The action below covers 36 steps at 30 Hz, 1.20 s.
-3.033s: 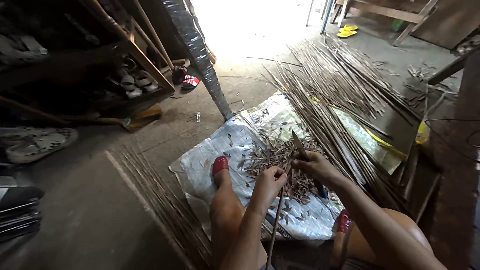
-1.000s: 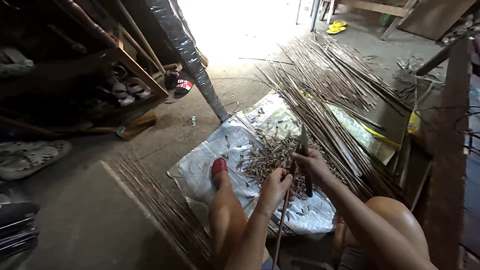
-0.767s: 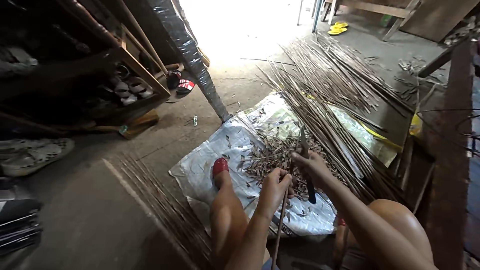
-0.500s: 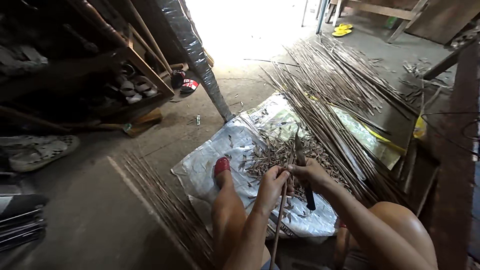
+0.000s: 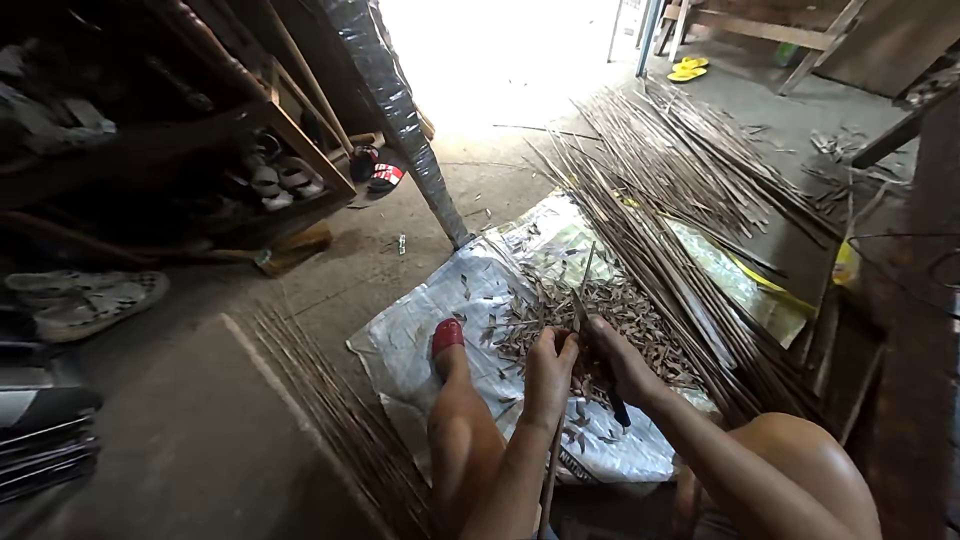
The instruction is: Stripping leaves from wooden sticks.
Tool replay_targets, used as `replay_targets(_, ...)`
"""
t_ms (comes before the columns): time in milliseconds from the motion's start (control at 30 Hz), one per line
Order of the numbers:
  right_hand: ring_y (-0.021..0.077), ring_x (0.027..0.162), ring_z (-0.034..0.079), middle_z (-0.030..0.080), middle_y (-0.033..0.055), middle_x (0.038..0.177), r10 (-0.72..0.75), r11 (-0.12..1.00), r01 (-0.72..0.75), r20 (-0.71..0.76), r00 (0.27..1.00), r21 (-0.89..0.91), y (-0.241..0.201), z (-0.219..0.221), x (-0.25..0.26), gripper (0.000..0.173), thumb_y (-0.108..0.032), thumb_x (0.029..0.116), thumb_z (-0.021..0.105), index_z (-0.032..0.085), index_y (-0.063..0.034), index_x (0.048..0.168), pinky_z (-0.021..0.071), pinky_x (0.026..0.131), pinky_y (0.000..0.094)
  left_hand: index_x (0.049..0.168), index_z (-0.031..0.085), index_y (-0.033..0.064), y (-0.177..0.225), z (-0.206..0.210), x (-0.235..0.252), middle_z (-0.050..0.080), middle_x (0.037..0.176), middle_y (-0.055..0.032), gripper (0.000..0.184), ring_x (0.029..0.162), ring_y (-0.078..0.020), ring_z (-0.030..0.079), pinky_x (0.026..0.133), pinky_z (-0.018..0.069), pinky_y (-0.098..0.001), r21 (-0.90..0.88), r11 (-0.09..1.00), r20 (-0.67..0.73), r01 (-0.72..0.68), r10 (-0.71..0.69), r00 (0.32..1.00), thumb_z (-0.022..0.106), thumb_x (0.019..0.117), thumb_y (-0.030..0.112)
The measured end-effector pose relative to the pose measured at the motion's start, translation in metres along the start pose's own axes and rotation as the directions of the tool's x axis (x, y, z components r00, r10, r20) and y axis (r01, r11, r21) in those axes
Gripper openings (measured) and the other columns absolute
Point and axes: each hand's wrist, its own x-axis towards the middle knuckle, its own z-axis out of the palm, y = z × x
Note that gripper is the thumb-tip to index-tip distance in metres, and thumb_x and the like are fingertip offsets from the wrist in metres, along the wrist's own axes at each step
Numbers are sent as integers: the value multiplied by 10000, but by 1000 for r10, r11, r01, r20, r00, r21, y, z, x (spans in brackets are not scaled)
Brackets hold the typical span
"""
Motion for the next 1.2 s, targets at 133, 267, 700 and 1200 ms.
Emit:
replay_targets(133,-11,502,390,445,-89,699,-89,994,91,27,996,-66,1,2,-3,266,-291,1084,311,477,-103,1171,346,458,154,1144,615,-20,1,0,-1,650,867,-60,168,545,-46,568,491,489,-206,36,999,-24,-26,27,999,589,1035,105)
replay_targets(267,-29,588,462,515,-74,774,-234,951,236,36,972,-197,6,3,-1,258,-231,1072,401,512,-28,1186,409,542,149,1125,602,-23,0,0,-2,636,839,-51,142,539,-49,562,479,483,-201,-38,999,-19,-21,20,1000,583,1031,82)
replay_targets(700,126,828,654,696,124,1017,-589,560,537,153,794,-630,31,-24,13,484,-350,1052,503,606,52,1300,561,776,334,1022,571,0,8,-12,-8,563,664,-3,142,442,-13,486,394,414,-137,-481,860,160,169,-104,982,445,1075,36)
replay_targets(1200,4,488,424,496,-71,697,-147,989,149,-144,979,4,-16,-24,3,365,-213,1106,307,506,-35,1356,382,444,159,1059,574,-8,1,-10,-12,581,691,2,126,462,-36,515,435,460,-172,-161,985,183,64,-34,983,491,1075,86)
